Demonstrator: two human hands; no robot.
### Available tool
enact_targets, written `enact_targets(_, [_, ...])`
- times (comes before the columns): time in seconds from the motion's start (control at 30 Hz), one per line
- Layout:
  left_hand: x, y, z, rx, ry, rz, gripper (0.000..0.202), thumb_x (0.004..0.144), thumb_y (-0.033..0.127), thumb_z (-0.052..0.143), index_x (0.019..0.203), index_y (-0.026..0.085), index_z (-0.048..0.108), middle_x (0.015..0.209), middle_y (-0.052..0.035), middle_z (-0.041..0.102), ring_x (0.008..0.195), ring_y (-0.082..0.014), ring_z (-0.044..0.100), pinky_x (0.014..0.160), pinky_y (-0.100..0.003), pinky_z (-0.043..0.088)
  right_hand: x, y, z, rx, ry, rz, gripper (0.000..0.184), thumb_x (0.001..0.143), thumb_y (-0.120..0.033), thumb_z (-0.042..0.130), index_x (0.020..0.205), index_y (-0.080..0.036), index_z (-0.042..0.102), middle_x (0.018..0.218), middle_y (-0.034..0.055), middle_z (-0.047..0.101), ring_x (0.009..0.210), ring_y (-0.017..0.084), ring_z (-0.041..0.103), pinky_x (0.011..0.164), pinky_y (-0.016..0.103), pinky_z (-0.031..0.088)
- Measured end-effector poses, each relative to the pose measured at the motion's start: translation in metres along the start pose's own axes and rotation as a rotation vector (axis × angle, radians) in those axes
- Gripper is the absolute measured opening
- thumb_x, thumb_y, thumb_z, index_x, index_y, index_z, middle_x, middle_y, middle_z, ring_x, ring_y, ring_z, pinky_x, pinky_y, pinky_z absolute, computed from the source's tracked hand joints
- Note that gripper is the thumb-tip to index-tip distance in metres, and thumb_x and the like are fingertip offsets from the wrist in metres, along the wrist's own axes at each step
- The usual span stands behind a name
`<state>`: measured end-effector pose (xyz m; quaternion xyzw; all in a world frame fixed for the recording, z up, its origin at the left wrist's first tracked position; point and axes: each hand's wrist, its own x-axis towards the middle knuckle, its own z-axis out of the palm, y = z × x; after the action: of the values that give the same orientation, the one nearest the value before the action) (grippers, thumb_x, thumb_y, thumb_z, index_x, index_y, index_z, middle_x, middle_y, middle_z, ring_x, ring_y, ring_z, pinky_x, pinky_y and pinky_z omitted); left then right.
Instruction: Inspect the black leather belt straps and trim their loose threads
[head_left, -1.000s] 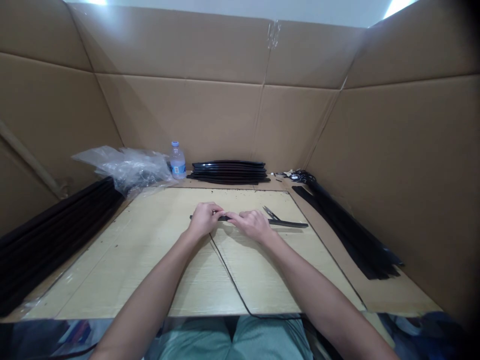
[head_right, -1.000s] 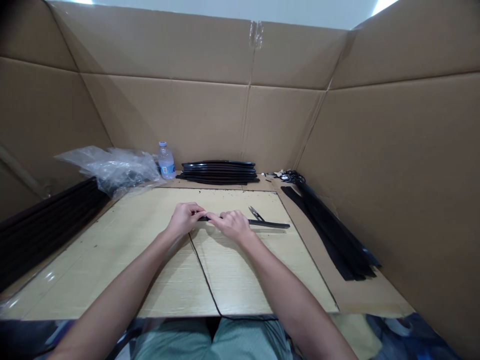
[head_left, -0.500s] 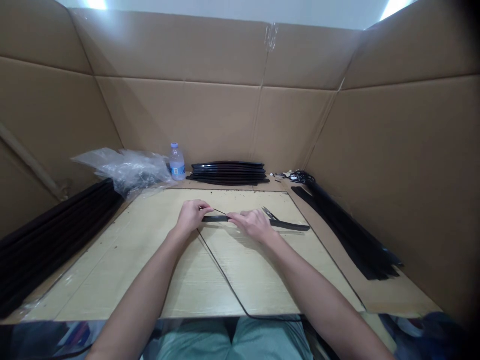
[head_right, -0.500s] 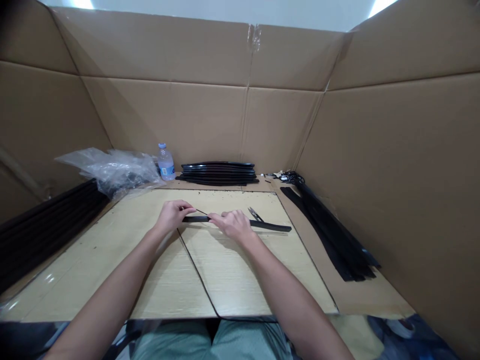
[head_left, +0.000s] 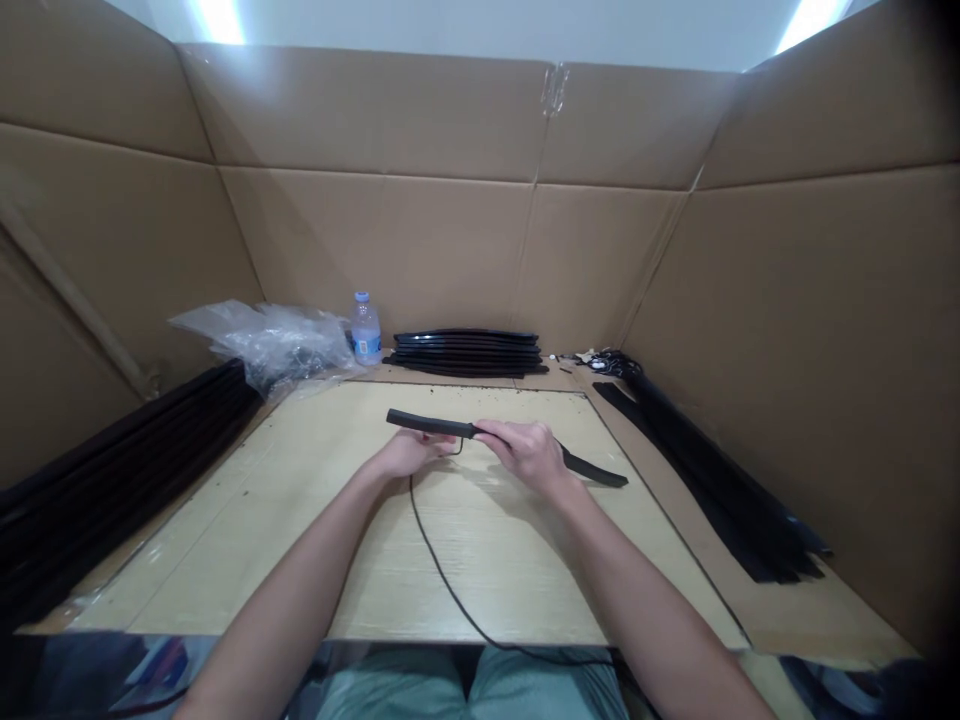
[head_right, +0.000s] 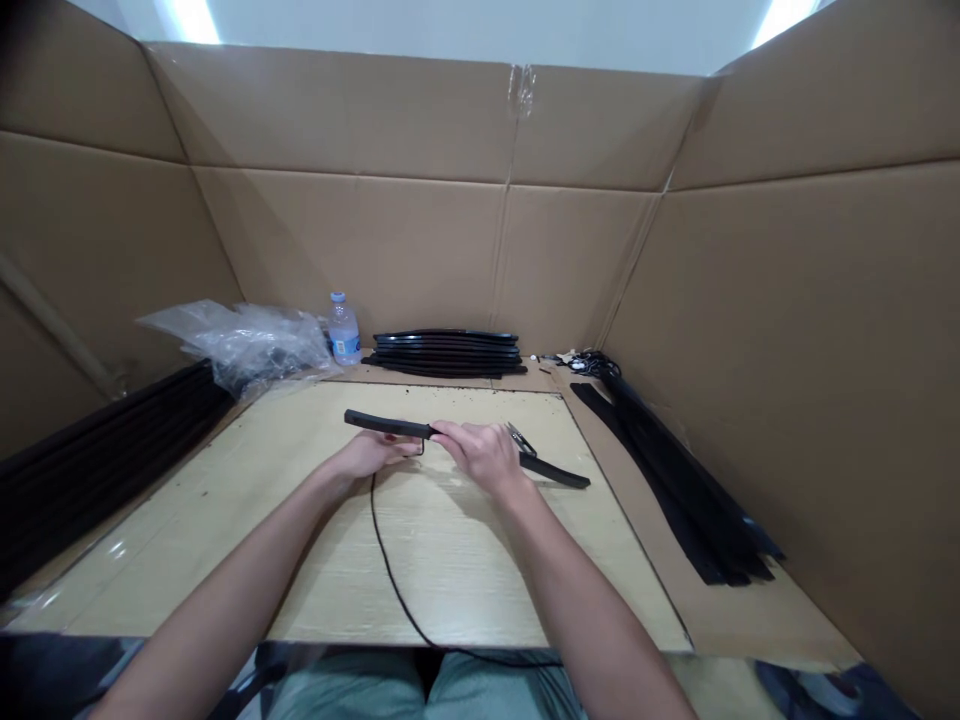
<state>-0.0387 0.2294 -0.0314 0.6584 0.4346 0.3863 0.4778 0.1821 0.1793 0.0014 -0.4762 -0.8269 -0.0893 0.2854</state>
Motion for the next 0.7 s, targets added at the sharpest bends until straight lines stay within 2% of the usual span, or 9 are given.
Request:
enact_targets(0.03, [-0.003, 0.007, 0.009, -0.062, -0.078, 0.060, 0.029, 0.065, 0.027, 0.072, 0.090, 0.014, 0.068, 0.093, -0.0084, 0.067, 0.085, -0.0194, 0.059, 0.077, -0.032, 0.046, 0.000, -0.001, 0.000, 0.042, 0.021, -0.012, 0.033, 0.092, -0.043, 0.042, 0.114, -0.028, 0.063, 0.103, 0.0008, 0.071, 0.083, 0.013, 0.067, 0.072, 0.020, 0.045])
enact_targets(0.1, [-0.008, 0.020, 0.022, -0.208, -0.162, 0.134, 0.036, 0.068, 0.024, 0.071, 0.102, 0.017, 0.064, 0.100, -0.0075, 0.065, 0.090, -0.0188, 0.058, 0.081, -0.032, 0.045, -0.001, -0.002, -0.001, 0.113, 0.052, -0.033, 0.033, 0.092, -0.042, 0.043, 0.115, -0.028, 0.062, 0.104, 0.0002, 0.070, 0.085, 0.013, 0.067, 0.073, 0.020, 0.045])
enact_targets(0.2, [-0.013, 0.031, 0.032, -0.370, -0.203, 0.179, 0.027, 0.074, 0.024, 0.066, 0.099, 0.017, 0.064, 0.099, -0.0077, 0.065, 0.093, -0.0186, 0.058, 0.088, -0.034, 0.042, -0.001, -0.002, -0.002, 0.145, 0.079, -0.053, 0.032, 0.092, -0.040, 0.045, 0.116, -0.028, 0.062, 0.102, -0.0004, 0.071, 0.083, 0.012, 0.067, 0.073, 0.019, 0.045])
enact_targets(0.3, [-0.012, 0.029, 0.034, -0.483, -0.191, 0.139, 0.020, 0.075, 0.027, 0.066, 0.090, 0.013, 0.067, 0.091, -0.0097, 0.066, 0.090, -0.0201, 0.059, 0.090, -0.039, 0.041, -0.002, 0.000, -0.003, 0.124, 0.097, -0.044, 0.031, 0.092, -0.040, 0.045, 0.113, -0.026, 0.064, 0.098, 0.0010, 0.072, 0.081, 0.012, 0.067, 0.071, 0.019, 0.046])
enact_targets(0.37, [-0.011, 0.025, 0.033, -0.565, -0.137, 0.073, 0.020, 0.070, 0.026, 0.070, 0.084, 0.012, 0.067, 0.084, -0.0091, 0.066, 0.082, -0.0191, 0.060, 0.085, -0.038, 0.045, -0.002, 0.001, -0.003, 0.104, 0.107, -0.043, 0.031, 0.091, -0.040, 0.045, 0.112, -0.026, 0.065, 0.098, 0.0019, 0.072, 0.080, 0.013, 0.068, 0.071, 0.020, 0.047])
enact_targets(0.47, [-0.009, 0.022, 0.033, -0.673, -0.064, 0.022, 0.019, 0.064, 0.021, 0.074, 0.079, 0.012, 0.065, 0.075, -0.0051, 0.062, 0.069, -0.0136, 0.056, 0.071, -0.032, 0.048, -0.003, 0.001, -0.003, 0.079, 0.126, -0.066, 0.031, 0.092, -0.038, 0.046, 0.113, -0.025, 0.064, 0.099, 0.0024, 0.072, 0.080, 0.013, 0.067, 0.073, 0.021, 0.047])
enact_targets(0.6, [-0.011, 0.027, 0.038, -0.755, -0.108, 0.003, 0.017, 0.067, 0.021, 0.072, 0.080, 0.013, 0.063, 0.075, -0.0026, 0.057, 0.066, -0.0103, 0.051, 0.062, -0.026, 0.045, -0.003, -0.003, -0.003, 0.045, 0.148, -0.101, 0.030, 0.092, -0.037, 0.045, 0.111, -0.022, 0.064, 0.097, 0.0035, 0.072, 0.081, 0.013, 0.067, 0.072, 0.021, 0.047])
enact_targets(0.7, [-0.012, 0.032, 0.041, -0.810, -0.124, -0.013, 0.017, 0.066, 0.019, 0.072, 0.078, 0.013, 0.062, 0.071, -0.0007, 0.054, 0.058, -0.0070, 0.045, 0.051, -0.021, 0.037, -0.003, -0.005, -0.001, 0.035, 0.187, -0.116, 0.029, 0.092, -0.037, 0.046, 0.105, -0.020, 0.065, 0.093, 0.0045, 0.073, 0.078, 0.014, 0.067, 0.071, 0.022, 0.046])
